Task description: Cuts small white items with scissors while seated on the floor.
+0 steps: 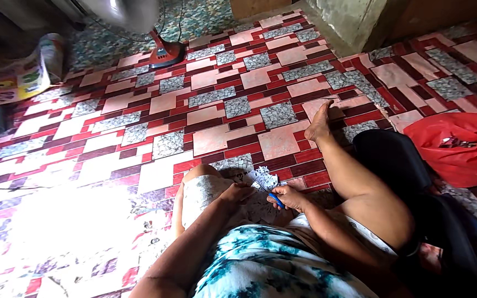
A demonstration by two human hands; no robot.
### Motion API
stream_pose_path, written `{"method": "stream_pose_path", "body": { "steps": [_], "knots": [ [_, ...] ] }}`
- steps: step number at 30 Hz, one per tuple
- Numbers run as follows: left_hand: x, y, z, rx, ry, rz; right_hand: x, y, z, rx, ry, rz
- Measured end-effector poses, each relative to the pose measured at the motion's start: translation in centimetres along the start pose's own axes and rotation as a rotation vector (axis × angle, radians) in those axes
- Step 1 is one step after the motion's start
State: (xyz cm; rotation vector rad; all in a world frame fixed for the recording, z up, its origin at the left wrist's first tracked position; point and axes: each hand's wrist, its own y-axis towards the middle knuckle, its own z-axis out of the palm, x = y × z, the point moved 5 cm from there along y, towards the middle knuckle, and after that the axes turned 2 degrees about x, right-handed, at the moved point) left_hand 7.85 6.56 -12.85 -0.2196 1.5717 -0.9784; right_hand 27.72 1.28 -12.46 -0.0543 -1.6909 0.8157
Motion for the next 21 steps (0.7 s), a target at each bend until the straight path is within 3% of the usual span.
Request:
{"method": "stream_pose_path", "body": {
  "steps": [5,10,21],
  "knots": [
    [0.04,0.07,-0.01,0.004,0.001,0.023,0.06,-0.06,-0.38,-0.026,0.044,-0.077],
    [0.02,0.00,-0.16,-0.019,-0.010,0.019,-0.46,0.04,-0.19,0.052,-0.012,0.028],
    [0.15,0.17,-0.08,0.005,-0.007,0.017,-0.17,0.13,0.08,0.031,-0.020,0.012]
  ]
}}
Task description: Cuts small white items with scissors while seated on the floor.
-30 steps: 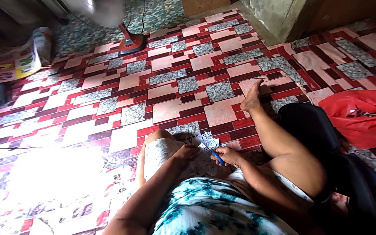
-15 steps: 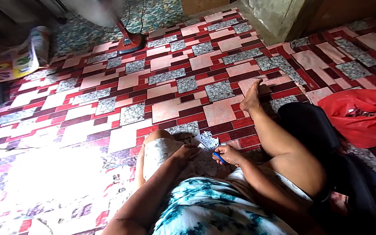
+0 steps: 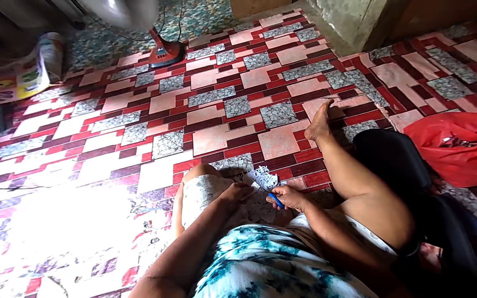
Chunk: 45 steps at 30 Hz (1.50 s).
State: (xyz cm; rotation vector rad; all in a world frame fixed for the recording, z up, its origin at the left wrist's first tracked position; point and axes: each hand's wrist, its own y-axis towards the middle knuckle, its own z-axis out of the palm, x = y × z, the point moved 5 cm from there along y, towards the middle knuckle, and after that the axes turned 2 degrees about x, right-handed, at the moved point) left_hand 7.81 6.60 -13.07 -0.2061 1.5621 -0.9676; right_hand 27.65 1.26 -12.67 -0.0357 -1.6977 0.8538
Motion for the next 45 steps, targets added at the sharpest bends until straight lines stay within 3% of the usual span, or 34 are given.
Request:
{"method": "stream_pose_path", "body": {
  "steps": [11,18,39,45],
  "knots": [
    [-0.12,-0.14,0.02,0.001,0.005,0.005,0.38,-0.23,-0.18,-0.056,0.028,-0.076],
    [-0.08,-0.13,-0.15,-0.023,-0.016,0.006,-0.18,-0.13,-0.13,0.014,0.015,0.013],
    [0.03,0.04,0.01,0.005,-0.001,-0.006,0.07,-0.04,0.19,0.005,-0.029,0.000],
    [0.03,0.07,0.01,-0.018,-0.002,0.007,0.20,-0.01,0.07,-0.039,0.039,-0.079]
  ]
}}
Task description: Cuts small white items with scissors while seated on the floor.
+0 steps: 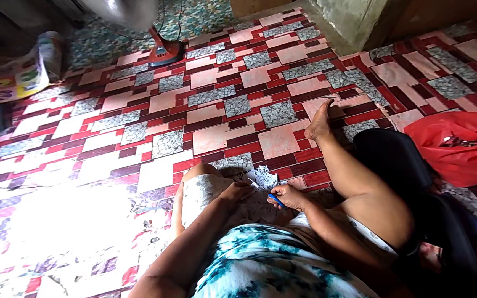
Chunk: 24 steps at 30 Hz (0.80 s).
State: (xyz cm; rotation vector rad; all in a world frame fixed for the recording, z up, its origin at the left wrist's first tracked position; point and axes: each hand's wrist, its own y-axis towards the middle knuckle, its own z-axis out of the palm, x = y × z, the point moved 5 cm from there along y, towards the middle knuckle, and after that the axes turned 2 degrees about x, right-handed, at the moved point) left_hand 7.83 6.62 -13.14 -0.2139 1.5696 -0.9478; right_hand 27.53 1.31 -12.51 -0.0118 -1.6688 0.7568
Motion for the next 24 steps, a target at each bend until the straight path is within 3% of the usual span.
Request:
{"method": "stream_pose_path", "body": {
  "steps": [9,24],
  "knots": [
    [-0.16,-0.13,-0.07,-0.006,-0.003,0.003,-0.28,-0.16,0.12,0.078,-0.057,0.094],
    [-0.09,-0.07,0.14,0.029,-0.008,0.015,0.04,-0.11,0.13,0.025,-0.018,0.032]
  ]
}}
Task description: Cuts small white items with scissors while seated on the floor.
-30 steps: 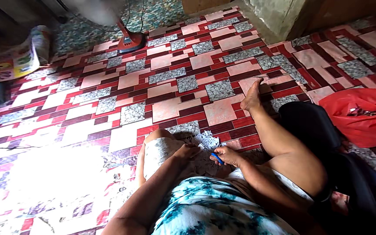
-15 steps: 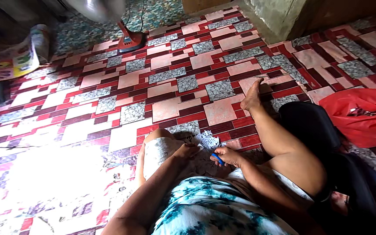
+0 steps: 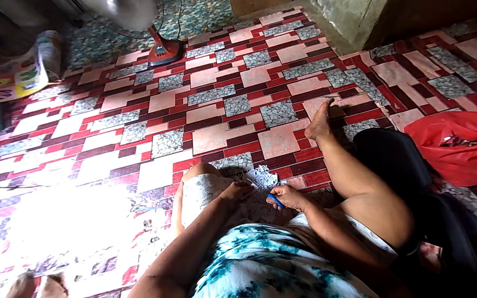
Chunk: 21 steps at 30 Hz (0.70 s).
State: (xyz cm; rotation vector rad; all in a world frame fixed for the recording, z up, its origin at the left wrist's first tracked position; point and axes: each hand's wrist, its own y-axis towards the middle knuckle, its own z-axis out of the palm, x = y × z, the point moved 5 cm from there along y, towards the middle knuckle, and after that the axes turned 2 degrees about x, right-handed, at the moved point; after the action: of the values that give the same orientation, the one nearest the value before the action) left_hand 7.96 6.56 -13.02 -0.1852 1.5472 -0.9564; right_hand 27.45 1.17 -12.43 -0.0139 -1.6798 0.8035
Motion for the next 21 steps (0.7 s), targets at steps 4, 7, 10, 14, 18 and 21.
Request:
{"method": "stream_pose_path", "body": {
  "steps": [4,7,10,14,18,21],
  "knots": [
    [0.2,0.1,-0.1,-0.016,-0.056,0.009,-0.1,0.0,-0.3,-0.040,0.042,-0.031],
    [0.3,0.0,-0.3,-0.015,-0.081,-0.020,0.0,0.0,-0.7,-0.081,0.054,-0.024],
    [0.0,-0.3,-0.2,-0.004,-0.042,-0.011,0.3,-0.2,-1.0,-0.088,0.000,-0.053],
    [-0.1,-0.4,-0.4,-0.021,0.009,-0.011,0.9,-0.6,-1.3,-0.020,-0.199,-0.013],
    [0.1,-0.5,-0.5,-0.044,0.088,-0.006,0.6,-0.7,-0.7,0.009,-0.157,0.077],
    [0.1,-0.6,-0.2,-0.085,0.082,-0.005,0.1,-0.4,-0.2,-0.024,-0.048,0.071]
  ]
}}
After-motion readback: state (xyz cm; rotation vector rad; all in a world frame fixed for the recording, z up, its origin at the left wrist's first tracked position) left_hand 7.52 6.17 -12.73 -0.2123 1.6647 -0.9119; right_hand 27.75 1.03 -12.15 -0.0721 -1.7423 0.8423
